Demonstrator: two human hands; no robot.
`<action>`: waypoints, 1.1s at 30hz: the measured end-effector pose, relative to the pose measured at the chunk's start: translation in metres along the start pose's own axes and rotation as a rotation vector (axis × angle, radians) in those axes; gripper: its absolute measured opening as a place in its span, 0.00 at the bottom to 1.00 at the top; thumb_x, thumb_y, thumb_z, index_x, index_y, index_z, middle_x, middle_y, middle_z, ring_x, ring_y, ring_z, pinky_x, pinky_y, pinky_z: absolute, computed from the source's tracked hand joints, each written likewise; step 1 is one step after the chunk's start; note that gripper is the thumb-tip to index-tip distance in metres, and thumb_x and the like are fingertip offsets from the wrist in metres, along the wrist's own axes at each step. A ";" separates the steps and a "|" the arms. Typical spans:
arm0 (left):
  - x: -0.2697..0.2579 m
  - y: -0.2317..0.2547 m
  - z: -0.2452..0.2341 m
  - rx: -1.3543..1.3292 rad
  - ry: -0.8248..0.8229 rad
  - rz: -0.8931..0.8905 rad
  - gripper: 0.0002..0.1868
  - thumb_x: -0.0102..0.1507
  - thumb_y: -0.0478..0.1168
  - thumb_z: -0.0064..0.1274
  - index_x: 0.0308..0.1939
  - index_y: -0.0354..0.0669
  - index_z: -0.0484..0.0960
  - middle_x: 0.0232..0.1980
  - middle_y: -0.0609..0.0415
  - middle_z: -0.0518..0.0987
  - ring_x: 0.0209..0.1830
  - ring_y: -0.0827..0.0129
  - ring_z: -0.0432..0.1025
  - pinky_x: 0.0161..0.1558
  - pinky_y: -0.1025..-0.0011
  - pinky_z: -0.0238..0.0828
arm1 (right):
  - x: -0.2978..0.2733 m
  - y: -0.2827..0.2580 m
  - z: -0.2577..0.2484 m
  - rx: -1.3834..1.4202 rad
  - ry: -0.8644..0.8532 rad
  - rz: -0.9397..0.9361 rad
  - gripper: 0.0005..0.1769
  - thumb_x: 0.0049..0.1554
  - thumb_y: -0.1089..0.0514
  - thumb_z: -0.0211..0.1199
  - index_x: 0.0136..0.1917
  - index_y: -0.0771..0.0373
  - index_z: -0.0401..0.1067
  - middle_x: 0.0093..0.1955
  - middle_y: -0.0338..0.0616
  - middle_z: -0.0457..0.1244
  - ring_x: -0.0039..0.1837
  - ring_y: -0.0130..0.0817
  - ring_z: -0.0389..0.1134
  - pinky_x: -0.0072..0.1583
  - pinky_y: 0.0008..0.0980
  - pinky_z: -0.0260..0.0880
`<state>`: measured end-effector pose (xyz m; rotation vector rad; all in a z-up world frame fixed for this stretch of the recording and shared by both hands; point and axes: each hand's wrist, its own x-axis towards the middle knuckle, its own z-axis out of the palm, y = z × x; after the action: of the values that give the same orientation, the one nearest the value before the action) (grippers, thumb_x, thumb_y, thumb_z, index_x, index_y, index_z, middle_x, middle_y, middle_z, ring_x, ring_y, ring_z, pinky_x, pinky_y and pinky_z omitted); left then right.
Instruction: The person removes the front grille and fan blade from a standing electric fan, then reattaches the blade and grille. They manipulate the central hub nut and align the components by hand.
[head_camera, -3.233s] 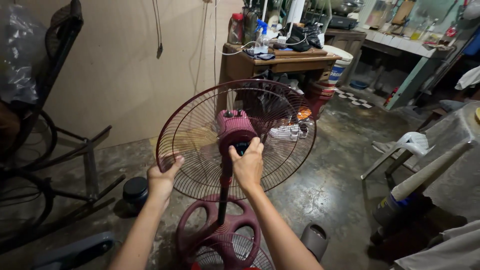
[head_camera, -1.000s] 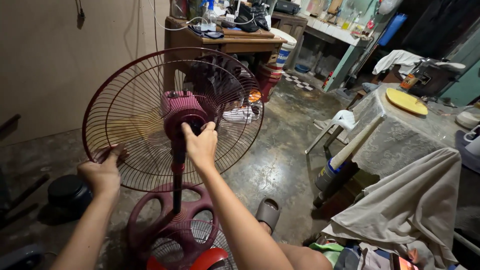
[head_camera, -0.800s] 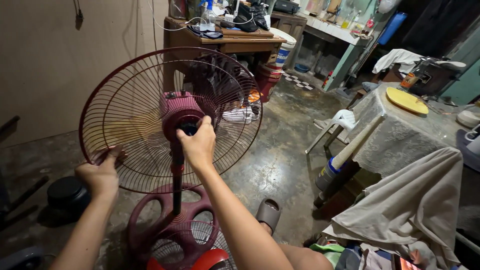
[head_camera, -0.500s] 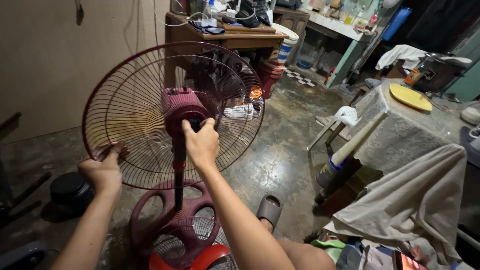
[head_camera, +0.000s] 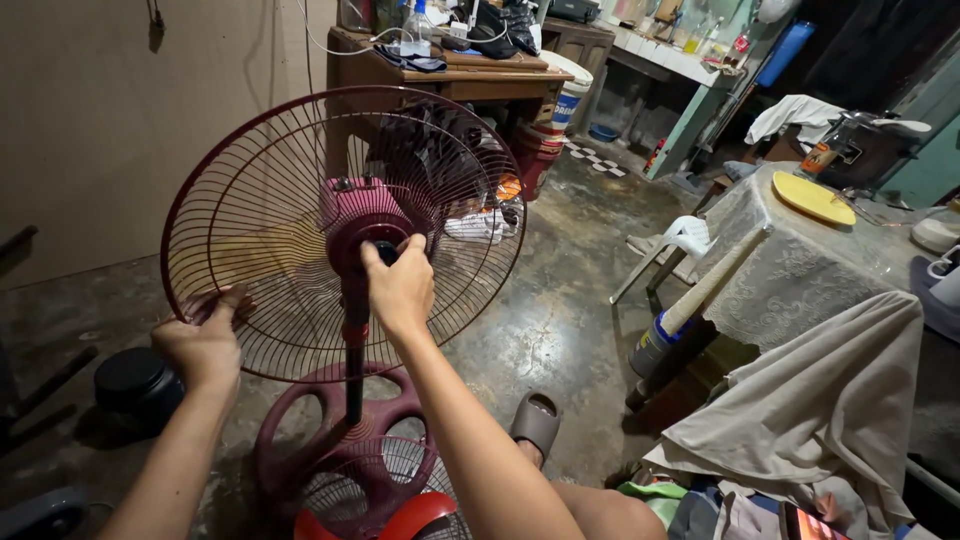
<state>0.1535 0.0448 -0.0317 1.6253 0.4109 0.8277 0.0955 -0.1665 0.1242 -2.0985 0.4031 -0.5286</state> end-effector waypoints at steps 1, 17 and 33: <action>0.001 0.000 -0.002 -0.045 -0.008 0.034 0.28 0.59 0.47 0.77 0.26 0.32 0.72 0.31 0.56 0.78 0.29 0.74 0.65 0.35 0.68 0.68 | -0.001 0.000 0.001 -0.030 0.048 -0.133 0.31 0.51 0.43 0.68 0.59 0.64 0.64 0.55 0.54 0.67 0.57 0.52 0.70 0.57 0.47 0.69; -0.015 0.039 -0.015 -0.115 -0.048 0.051 0.14 0.59 0.40 0.72 0.39 0.31 0.87 0.36 0.53 0.86 0.34 0.74 0.78 0.41 0.70 0.73 | 0.001 0.019 0.012 0.033 0.186 -0.413 0.33 0.42 0.50 0.76 0.53 0.69 0.65 0.47 0.58 0.66 0.49 0.52 0.71 0.50 0.46 0.72; -0.011 0.035 -0.012 0.016 0.017 0.028 0.24 0.56 0.47 0.76 0.29 0.26 0.82 0.27 0.47 0.82 0.24 0.68 0.69 0.33 0.63 0.69 | 0.008 0.022 0.023 0.114 0.319 -0.439 0.40 0.43 0.42 0.82 0.51 0.69 0.61 0.45 0.59 0.64 0.44 0.50 0.69 0.45 0.45 0.71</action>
<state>0.1317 0.0376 -0.0006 1.6433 0.4086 0.8613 0.1120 -0.1660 0.0956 -1.9973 0.0813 -1.1250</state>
